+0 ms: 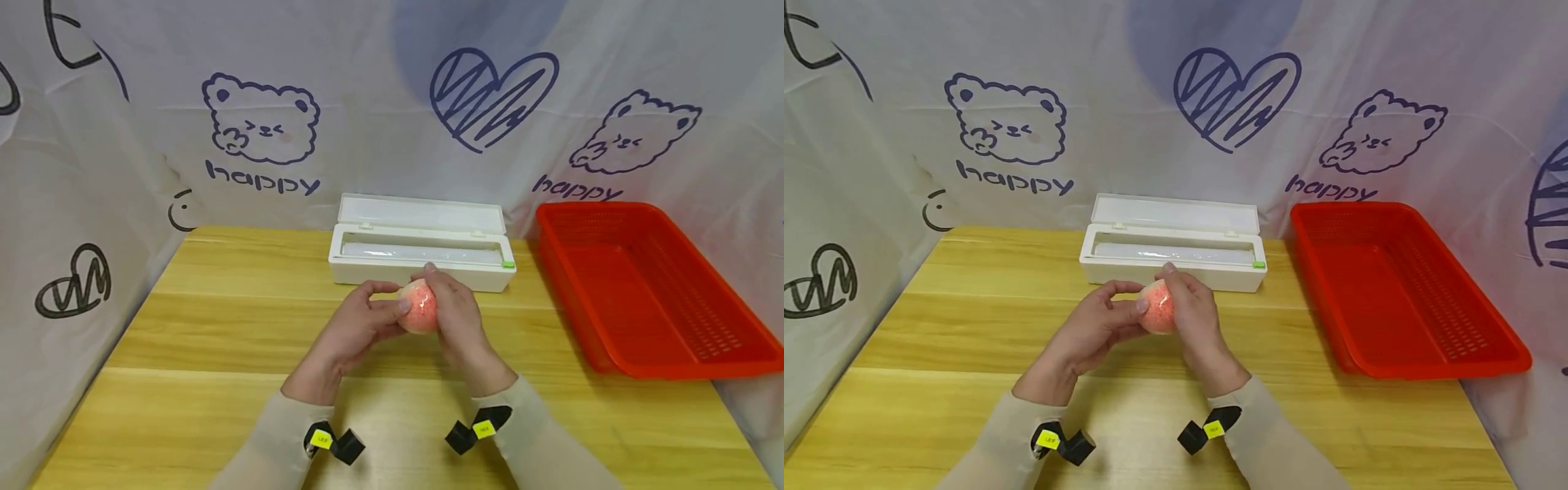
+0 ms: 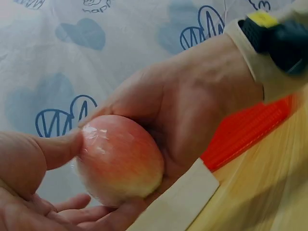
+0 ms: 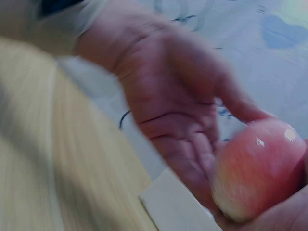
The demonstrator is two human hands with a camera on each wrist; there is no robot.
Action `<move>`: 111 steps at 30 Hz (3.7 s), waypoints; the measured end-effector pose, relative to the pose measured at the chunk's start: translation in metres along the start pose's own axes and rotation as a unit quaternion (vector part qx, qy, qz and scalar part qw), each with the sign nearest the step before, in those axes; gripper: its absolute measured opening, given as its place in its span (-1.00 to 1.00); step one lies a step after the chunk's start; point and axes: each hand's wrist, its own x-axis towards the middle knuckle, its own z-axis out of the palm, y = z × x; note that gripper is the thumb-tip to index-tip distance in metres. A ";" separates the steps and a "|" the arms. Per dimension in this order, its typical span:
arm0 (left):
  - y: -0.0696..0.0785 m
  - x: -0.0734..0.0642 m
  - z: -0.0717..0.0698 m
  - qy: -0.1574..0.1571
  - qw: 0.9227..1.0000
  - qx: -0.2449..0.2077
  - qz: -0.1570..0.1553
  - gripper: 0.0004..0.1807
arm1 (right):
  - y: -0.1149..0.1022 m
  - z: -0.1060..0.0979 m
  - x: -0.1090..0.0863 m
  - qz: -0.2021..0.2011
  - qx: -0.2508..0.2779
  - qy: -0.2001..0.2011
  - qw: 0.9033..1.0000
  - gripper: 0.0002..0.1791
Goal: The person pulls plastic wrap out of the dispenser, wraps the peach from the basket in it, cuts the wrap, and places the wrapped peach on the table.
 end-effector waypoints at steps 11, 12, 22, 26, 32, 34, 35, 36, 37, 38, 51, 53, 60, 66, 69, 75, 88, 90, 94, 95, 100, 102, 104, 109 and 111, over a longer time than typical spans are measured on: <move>0.002 -0.005 0.007 0.020 1.000 -0.001 -0.003 -0.39 | -0.003 0.007 -0.009 -0.044 0.026 0.000 0.999 -0.53; 0.002 -0.005 0.008 0.025 1.000 -0.012 0.000 -0.40 | -0.002 0.009 -0.008 -0.047 0.040 0.025 0.998 -0.56; -0.003 -0.006 0.032 0.126 0.964 -0.231 0.032 -0.49 | 0.014 0.040 -0.020 -0.166 -0.002 0.085 0.983 -0.57; -0.003 -0.006 0.044 0.183 0.912 -0.360 0.067 -0.63 | 0.026 0.057 -0.033 -0.249 -0.065 0.081 0.963 -0.66; 0.006 -0.006 0.040 0.184 0.900 -0.384 0.095 -0.68 | 0.022 0.056 -0.030 -0.243 -0.041 0.036 0.968 -0.61; 0.007 -0.005 0.037 0.177 0.905 -0.372 0.105 -0.67 | 0.016 0.052 -0.027 -0.185 0.015 0.015 0.983 -0.53; 0.006 -0.004 0.035 0.173 0.909 -0.361 0.114 -0.66 | 0.013 0.048 -0.026 -0.143 0.045 0.007 0.989 -0.48; 0.005 -0.003 0.034 0.171 0.916 -0.340 0.126 -0.65 | 0.009 0.046 -0.024 -0.107 0.074 0.000 0.992 -0.42; 0.003 -0.002 0.033 0.168 0.928 -0.301 0.140 -0.62 | 0.006 0.044 -0.024 -0.074 0.100 -0.006 0.992 -0.38; 0.001 -0.002 0.033 0.168 0.941 -0.253 0.150 -0.59 | 0.004 0.043 -0.024 -0.053 0.114 -0.007 0.992 -0.37; -0.006 -0.005 0.026 0.084 0.993 0.070 0.039 -0.37 | 0.017 0.024 -0.019 -0.078 -0.058 0.053 0.994 -0.59; -0.008 -0.006 0.027 0.104 0.988 0.100 0.045 -0.41 | 0.015 0.026 -0.019 -0.066 -0.033 0.053 0.996 -0.58; -0.015 -0.007 0.028 0.124 0.982 0.120 0.074 -0.45 | 0.016 0.025 -0.014 -0.053 0.016 0.058 0.997 -0.63; -0.014 -0.004 0.029 0.082 0.987 0.111 0.076 -0.54 | 0.007 0.013 -0.007 -0.019 0.038 -0.003 0.999 -0.48; -0.014 -0.003 0.031 0.094 0.983 0.127 0.092 -0.57 | 0.008 0.017 -0.011 -0.049 -0.022 0.024 0.998 -0.52; -0.020 -0.003 0.036 0.143 0.969 0.157 0.129 -0.63 | 0.016 0.025 -0.016 -0.093 -0.077 0.079 0.990 -0.68; -0.020 -0.003 0.029 0.138 0.955 0.224 0.135 -0.65 | 0.010 0.019 -0.008 0.027 0.036 0.026 0.999 -0.64; -0.019 -0.003 0.027 0.132 0.956 0.228 0.129 -0.65 | 0.010 0.017 -0.006 0.055 0.058 0.020 0.997 -0.62; -0.019 -0.003 0.026 0.121 0.959 0.222 0.130 -0.64 | 0.010 0.013 -0.002 0.100 0.099 0.006 0.990 -0.59; -0.019 -0.003 0.026 0.120 0.959 0.222 0.130 -0.63 | 0.011 0.012 -0.001 0.102 0.104 0.004 0.989 -0.57; -0.021 -0.001 0.027 0.126 0.962 0.207 0.123 -0.59 | 0.014 0.012 -0.003 0.074 0.101 0.000 0.992 -0.53; -0.021 0.000 0.028 0.131 0.970 0.171 0.113 -0.57 | 0.015 0.012 -0.005 0.034 0.057 -0.008 0.998 -0.53; -0.020 0.000 0.029 0.140 0.977 0.128 0.095 -0.55 | 0.016 0.012 -0.008 -0.022 -0.009 -0.015 1.000 -0.53; -0.015 -0.001 0.033 0.137 0.985 0.086 0.055 -0.41 | 0.018 0.018 -0.014 -0.118 -0.118 0.046 0.985 -0.61; -0.015 -0.001 0.032 0.127 0.983 0.123 0.056 -0.38 | 0.018 0.021 -0.015 -0.111 -0.108 0.079 0.985 -0.64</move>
